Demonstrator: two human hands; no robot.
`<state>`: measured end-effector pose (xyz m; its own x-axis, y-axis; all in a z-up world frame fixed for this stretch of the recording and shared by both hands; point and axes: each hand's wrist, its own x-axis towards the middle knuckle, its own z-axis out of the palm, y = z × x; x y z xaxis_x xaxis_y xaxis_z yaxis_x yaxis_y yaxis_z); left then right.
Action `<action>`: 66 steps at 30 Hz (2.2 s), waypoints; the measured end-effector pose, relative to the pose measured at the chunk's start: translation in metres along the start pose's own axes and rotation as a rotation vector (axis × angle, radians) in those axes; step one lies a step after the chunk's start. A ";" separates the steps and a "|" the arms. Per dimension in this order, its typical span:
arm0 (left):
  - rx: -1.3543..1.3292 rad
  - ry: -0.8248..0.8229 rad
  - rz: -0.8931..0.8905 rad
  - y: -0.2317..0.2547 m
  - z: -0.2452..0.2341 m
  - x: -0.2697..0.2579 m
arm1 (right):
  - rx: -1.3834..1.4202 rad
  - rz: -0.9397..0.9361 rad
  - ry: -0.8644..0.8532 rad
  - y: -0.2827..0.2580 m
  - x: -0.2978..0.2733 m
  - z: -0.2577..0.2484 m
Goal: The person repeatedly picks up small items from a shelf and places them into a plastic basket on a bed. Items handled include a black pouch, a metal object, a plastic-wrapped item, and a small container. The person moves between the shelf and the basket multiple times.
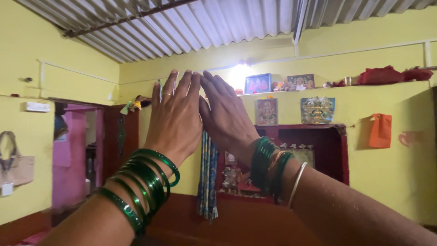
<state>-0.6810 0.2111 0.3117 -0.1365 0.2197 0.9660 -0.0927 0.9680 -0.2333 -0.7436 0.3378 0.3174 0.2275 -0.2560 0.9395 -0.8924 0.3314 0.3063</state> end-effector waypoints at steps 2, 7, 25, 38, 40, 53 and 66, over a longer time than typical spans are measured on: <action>-0.026 0.017 0.012 0.000 0.021 0.005 | -0.021 -0.018 0.014 0.022 -0.002 0.009; -0.043 0.043 0.030 -0.004 0.078 0.019 | -0.032 -0.055 0.027 0.074 -0.011 0.033; -0.293 0.191 0.093 0.116 0.352 0.086 | -0.257 0.025 -0.080 0.333 -0.088 0.031; -0.320 0.240 0.123 0.296 0.605 0.175 | -0.395 0.013 -0.135 0.635 -0.173 -0.024; -0.338 0.228 0.135 0.319 0.640 0.182 | -0.396 0.018 -0.140 0.674 -0.190 -0.028; -0.436 0.301 0.169 0.446 0.886 0.239 | -0.578 0.044 -0.169 0.925 -0.281 -0.031; -0.641 0.217 0.163 0.589 1.140 0.333 | -0.698 0.048 -0.170 1.208 -0.350 -0.043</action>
<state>-1.9053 0.7164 0.3688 0.1071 0.3230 0.9403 0.5225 0.7864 -0.3297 -1.8845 0.8665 0.3654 0.0793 -0.3455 0.9351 -0.4297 0.8346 0.3448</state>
